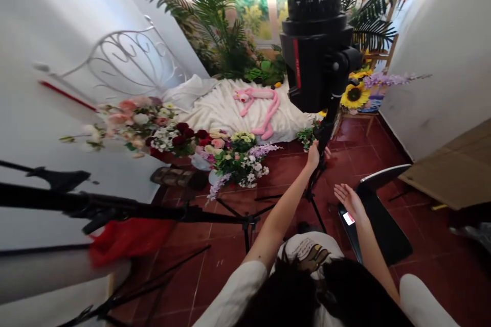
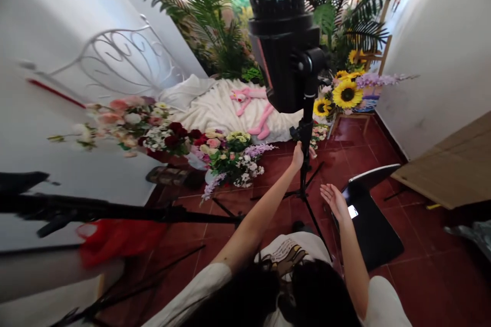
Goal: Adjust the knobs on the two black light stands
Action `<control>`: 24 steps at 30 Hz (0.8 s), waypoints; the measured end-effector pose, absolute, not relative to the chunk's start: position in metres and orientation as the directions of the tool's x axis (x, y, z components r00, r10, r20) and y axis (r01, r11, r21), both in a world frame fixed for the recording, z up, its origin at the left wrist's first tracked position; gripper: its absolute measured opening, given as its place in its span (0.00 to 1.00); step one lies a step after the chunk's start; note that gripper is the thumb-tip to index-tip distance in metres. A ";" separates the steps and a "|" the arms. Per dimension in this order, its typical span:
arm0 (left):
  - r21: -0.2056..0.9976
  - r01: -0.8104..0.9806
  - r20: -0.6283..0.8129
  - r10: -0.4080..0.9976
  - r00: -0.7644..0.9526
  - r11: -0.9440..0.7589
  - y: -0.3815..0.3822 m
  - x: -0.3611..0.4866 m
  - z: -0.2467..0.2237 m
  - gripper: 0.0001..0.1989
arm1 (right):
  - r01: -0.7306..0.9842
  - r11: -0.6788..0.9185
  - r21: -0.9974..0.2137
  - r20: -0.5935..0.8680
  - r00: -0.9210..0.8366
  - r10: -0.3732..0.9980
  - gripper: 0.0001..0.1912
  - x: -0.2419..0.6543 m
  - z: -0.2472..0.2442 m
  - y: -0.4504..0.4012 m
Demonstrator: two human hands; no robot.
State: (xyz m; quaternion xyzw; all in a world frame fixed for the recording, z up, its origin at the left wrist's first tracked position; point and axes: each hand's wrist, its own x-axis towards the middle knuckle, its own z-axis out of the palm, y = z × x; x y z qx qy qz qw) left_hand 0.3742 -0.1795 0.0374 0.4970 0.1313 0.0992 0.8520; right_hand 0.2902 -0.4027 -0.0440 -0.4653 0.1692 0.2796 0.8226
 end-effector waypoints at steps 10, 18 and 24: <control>0.848 -0.040 -0.166 0.336 0.927 0.529 -0.179 0.364 0.050 0.31 | -0.829 0.357 -0.430 -0.554 0.555 0.621 0.17 0.295 -0.021 -0.327; 0.856 -0.045 -0.157 0.342 0.927 0.515 -0.180 0.367 0.046 0.32 | -0.833 0.490 -0.257 -0.345 0.553 0.759 0.20 0.305 0.010 -0.294; 0.834 -0.074 -0.154 0.360 0.920 0.546 -0.182 0.371 0.040 0.31 | -0.803 0.586 -0.105 -0.198 0.595 0.779 0.30 0.300 0.003 -0.291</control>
